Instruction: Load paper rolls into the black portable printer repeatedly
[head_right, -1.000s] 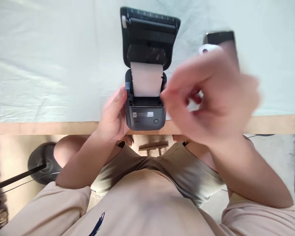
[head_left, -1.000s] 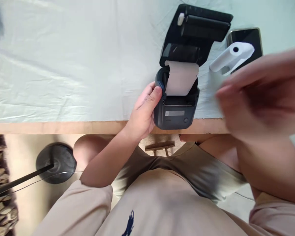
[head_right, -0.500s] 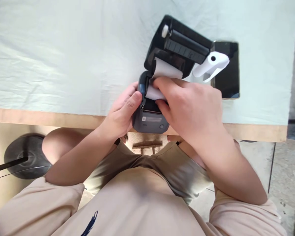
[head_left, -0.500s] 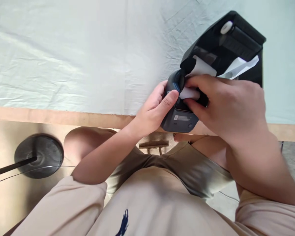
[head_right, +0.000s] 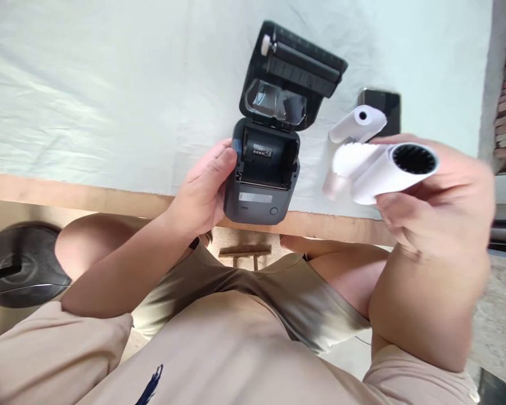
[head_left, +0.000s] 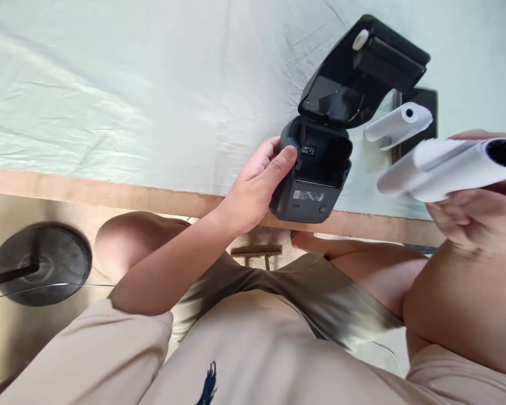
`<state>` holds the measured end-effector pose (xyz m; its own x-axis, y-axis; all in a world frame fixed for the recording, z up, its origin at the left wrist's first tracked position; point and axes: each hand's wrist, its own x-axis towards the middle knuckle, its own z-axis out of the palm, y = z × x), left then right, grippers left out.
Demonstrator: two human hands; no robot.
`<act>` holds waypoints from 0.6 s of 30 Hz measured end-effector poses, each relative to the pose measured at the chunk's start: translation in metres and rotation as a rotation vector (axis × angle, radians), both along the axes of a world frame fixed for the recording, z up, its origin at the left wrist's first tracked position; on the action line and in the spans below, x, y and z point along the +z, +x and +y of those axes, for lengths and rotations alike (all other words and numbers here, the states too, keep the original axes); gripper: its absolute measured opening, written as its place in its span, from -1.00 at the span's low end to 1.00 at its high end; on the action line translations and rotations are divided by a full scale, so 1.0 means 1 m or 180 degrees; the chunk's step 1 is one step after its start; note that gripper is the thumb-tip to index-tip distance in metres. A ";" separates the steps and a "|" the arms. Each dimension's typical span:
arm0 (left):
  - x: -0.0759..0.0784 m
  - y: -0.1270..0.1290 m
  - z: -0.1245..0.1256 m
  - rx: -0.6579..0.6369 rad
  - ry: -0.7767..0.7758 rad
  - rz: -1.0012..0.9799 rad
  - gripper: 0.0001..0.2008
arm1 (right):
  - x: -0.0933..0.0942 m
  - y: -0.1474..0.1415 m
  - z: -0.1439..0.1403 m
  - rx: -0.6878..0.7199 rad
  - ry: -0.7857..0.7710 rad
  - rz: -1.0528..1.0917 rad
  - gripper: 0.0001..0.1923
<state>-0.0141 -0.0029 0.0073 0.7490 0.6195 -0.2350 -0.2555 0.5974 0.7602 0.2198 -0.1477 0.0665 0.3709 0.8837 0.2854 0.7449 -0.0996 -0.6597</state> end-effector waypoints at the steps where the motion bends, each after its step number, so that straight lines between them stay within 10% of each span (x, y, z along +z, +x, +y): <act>1: 0.000 0.000 0.000 -0.0016 -0.0007 -0.0028 -0.72 | -0.008 0.005 0.002 -0.0040 0.0036 0.0090 -0.49; 7: 0.001 0.001 0.001 0.0010 -0.0098 -0.0083 -0.77 | -0.039 0.021 -0.006 -0.0160 0.0103 -0.0116 -0.42; 14: 0.004 0.005 0.001 0.0096 -0.0087 -0.0061 -0.82 | -0.031 0.012 -0.006 -0.0500 -0.0683 -0.0338 -0.46; 18: 0.004 0.009 0.002 0.0123 -0.0073 -0.0006 -0.81 | -0.030 0.041 -0.003 -0.0494 0.0362 -0.0043 -0.58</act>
<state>-0.0055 -0.0013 0.0108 0.7252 0.6423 -0.2481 -0.2800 0.6043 0.7459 0.2613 -0.1506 0.0365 0.4956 0.7780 0.3861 0.7352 -0.1391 -0.6634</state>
